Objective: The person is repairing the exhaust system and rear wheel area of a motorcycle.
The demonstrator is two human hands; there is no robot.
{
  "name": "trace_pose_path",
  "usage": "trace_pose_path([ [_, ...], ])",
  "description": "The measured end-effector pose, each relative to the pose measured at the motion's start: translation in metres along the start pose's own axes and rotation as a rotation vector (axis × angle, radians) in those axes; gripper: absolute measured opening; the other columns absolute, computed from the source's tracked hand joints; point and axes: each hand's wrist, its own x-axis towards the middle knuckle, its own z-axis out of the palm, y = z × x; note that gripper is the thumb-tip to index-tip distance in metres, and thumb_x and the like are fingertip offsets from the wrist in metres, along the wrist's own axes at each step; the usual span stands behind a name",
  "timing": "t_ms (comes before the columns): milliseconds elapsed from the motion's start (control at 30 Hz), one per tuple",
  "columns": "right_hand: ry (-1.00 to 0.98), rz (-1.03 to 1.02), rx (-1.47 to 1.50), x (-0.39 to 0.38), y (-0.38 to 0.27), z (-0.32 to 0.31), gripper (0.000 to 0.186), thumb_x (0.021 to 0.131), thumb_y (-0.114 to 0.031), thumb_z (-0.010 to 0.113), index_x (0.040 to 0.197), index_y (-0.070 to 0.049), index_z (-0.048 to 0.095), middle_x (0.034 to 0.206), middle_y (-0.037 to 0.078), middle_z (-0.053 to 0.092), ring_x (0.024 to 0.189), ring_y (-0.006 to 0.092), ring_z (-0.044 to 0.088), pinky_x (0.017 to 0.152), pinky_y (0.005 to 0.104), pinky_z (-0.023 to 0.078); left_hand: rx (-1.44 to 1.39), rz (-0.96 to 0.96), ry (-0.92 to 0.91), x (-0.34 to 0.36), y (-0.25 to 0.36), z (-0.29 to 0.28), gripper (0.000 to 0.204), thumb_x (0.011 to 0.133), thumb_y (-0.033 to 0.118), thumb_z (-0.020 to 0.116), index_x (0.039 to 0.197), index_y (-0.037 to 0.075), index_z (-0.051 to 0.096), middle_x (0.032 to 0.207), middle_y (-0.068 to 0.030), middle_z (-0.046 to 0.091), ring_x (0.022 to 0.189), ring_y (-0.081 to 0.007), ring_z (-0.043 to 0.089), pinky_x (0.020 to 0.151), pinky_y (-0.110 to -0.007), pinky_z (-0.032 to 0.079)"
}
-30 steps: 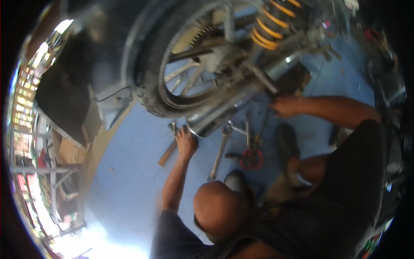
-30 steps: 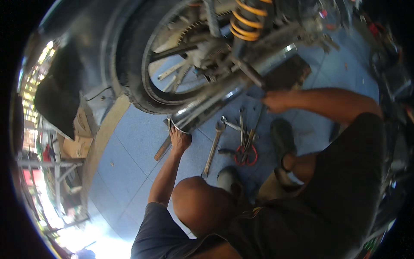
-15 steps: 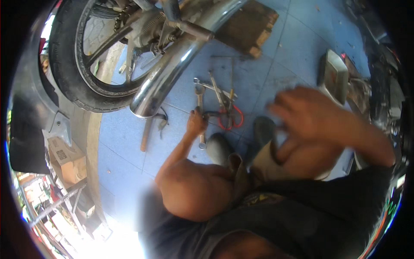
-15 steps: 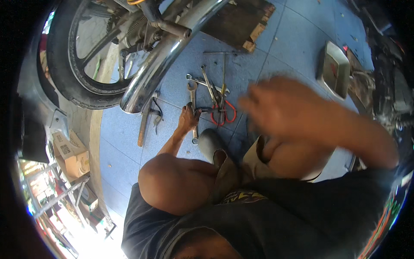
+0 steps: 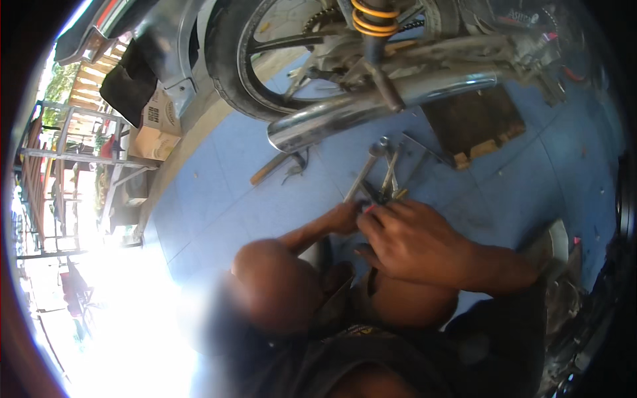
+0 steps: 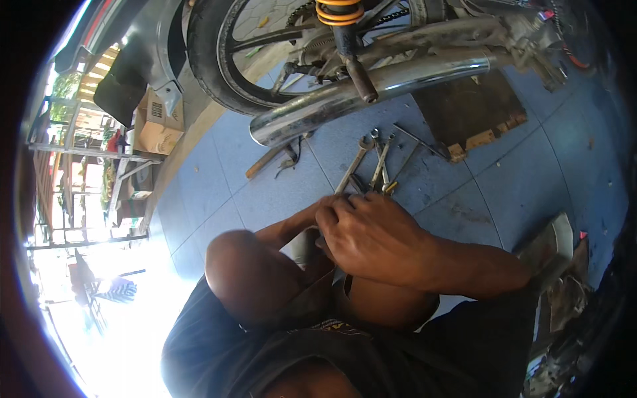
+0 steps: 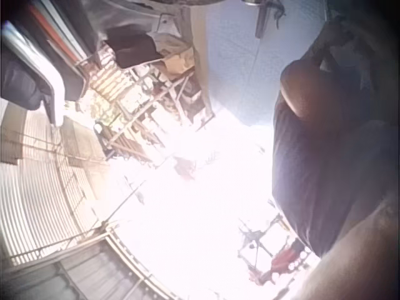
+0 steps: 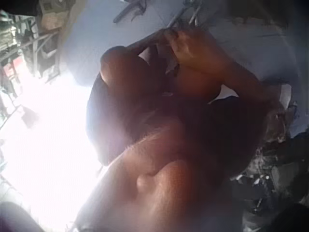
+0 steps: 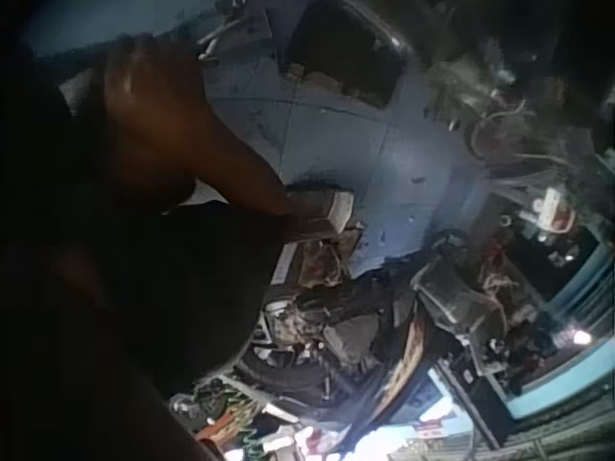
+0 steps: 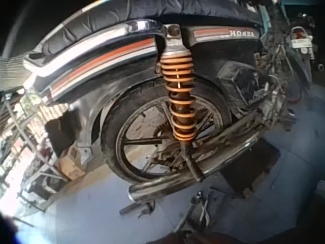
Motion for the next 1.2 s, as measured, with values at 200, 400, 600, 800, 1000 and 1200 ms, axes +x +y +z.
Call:
trace_pose_path([
  [200, -0.072, -0.018, 0.185, 0.007, 0.000, -0.006, 0.029, 0.086, -0.026, 0.061, 0.090, 0.003, 0.058, 0.073, 0.018, 0.063, 0.066, 0.0286, 0.067, 0.060, 0.0372, 0.053, 0.436, -0.217, -0.040, -0.051, 0.003, -0.081, 0.058, 0.085, 0.041, 0.063, 0.118, -0.006, 0.054, 0.107, -0.0297, 0.060, 0.101, -0.0423, 0.059, 0.088, -0.048, 0.047],
  [400, -0.237, 0.196, 0.284, 0.014, 0.005, 0.003, 0.028, 0.087, -0.026, 0.061, 0.087, 0.002, 0.056, 0.071, 0.020, 0.062, 0.067, 0.0341, 0.066, 0.060, 0.0417, 0.053, 0.394, -0.091, 0.187, -0.001, -0.049, -0.093, 0.056, 0.087, 0.041, 0.062, 0.119, -0.004, 0.055, 0.113, -0.0279, 0.059, 0.108, -0.0440, 0.055, 0.088, -0.048, 0.047],
  [600, -0.417, 0.510, 0.292, 0.027, -0.026, 0.002, 0.022, 0.078, -0.014, 0.062, 0.086, 0.006, 0.055, 0.070, 0.020, 0.061, 0.068, 0.0338, 0.066, 0.057, 0.0421, 0.052, 0.395, 0.582, 0.634, 0.070, -0.157, -0.168, 0.032, 0.085, 0.017, 0.055, 0.110, -0.002, 0.061, 0.110, -0.0233, 0.061, 0.111, -0.0408, 0.053, 0.095, -0.052, 0.039],
  [800, -0.256, 0.718, 0.327, 0.068, -0.078, -0.005, 0.019, 0.076, -0.009, 0.060, 0.083, 0.008, 0.055, 0.065, 0.018, 0.061, 0.061, 0.0290, 0.066, 0.051, 0.0380, 0.052, 0.472, 0.813, 0.270, 0.131, -0.209, -0.273, 0.031, 0.083, 0.016, 0.056, 0.108, -0.002, 0.062, 0.108, -0.0232, 0.061, 0.109, -0.0410, 0.054, 0.094, -0.052, 0.039],
  [1000, -0.212, 0.794, 0.212, 0.118, -0.123, 0.054, 0.019, 0.076, -0.016, 0.060, 0.081, 0.002, 0.056, 0.067, 0.011, 0.059, 0.062, 0.0252, 0.063, 0.054, 0.0358, 0.052, 0.562, 0.942, 0.016, 0.183, -0.241, -0.267, 0.030, 0.081, 0.015, 0.057, 0.106, -0.002, 0.062, 0.106, -0.0231, 0.061, 0.108, -0.0411, 0.054, 0.093, -0.053, 0.040],
  [1200, -0.229, 1.104, 0.004, 0.141, -0.162, 0.076, 0.023, 0.078, -0.021, 0.063, 0.086, 0.000, 0.058, 0.075, 0.014, 0.062, 0.071, 0.0287, 0.065, 0.063, 0.0409, 0.053, 0.657, 0.952, 0.125, 0.190, -0.254, -0.284, 0.029, 0.080, 0.014, 0.058, 0.104, -0.001, 0.063, 0.104, -0.0230, 0.061, 0.106, -0.0413, 0.054, 0.091, -0.053, 0.040],
])
